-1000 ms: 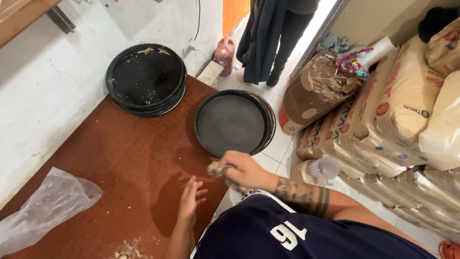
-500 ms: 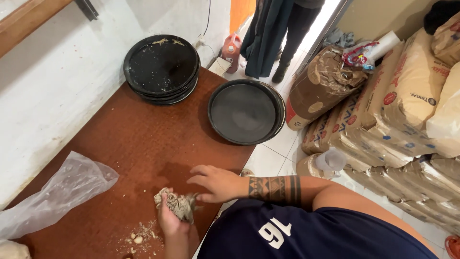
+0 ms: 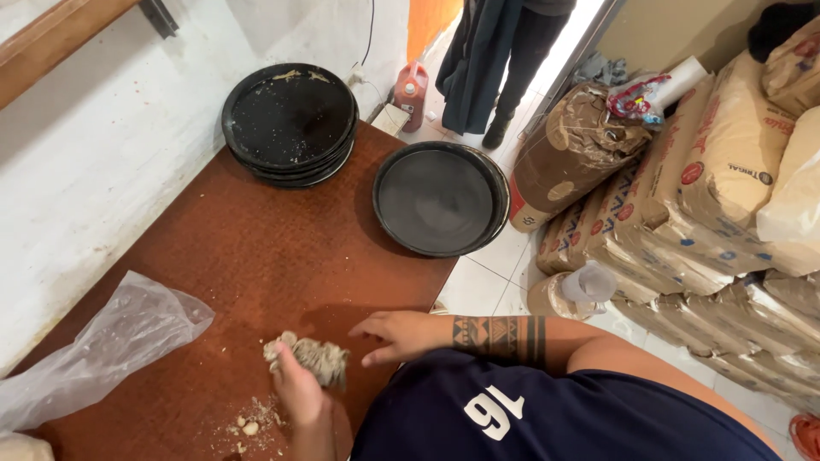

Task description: Greasing and stacking circular baking pans on a wooden table

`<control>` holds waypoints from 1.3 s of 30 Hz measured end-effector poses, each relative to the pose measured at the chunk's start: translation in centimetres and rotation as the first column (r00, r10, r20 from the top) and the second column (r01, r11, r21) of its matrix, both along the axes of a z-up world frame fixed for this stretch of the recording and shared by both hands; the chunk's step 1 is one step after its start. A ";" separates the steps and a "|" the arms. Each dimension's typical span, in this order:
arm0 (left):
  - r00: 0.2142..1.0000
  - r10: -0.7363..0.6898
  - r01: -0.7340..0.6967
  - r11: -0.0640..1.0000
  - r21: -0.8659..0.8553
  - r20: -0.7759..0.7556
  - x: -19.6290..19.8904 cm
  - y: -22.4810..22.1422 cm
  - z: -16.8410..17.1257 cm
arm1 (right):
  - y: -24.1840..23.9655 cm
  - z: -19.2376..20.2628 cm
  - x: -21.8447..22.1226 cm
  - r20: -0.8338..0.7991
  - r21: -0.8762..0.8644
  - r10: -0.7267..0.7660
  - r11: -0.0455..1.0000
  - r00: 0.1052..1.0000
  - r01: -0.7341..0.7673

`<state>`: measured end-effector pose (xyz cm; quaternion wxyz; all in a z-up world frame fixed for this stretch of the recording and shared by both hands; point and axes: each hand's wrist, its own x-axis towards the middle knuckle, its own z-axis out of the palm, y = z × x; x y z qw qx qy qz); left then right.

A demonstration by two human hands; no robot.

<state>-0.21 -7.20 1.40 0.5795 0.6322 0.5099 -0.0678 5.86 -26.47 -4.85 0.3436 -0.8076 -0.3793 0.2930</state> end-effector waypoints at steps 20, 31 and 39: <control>0.932 -0.254 0.278 0.959 -0.061 0.257 -2.8 4.2 -10.1 | 2.8 -3.0 2.1 -0.077 0.105 -0.254 0.960 0.964 0.261; 0.975 -0.122 0.110 0.991 0.070 0.184 -2.9 5.6 -8.1 | 1.8 1.2 2.9 -0.198 -0.033 -0.419 0.906 0.886 0.421; 0.886 -0.318 0.296 0.948 0.117 0.338 -2.6 3.9 -4.1 | 0.8 -0.2 1.3 0.162 -0.026 -0.204 0.977 0.965 0.211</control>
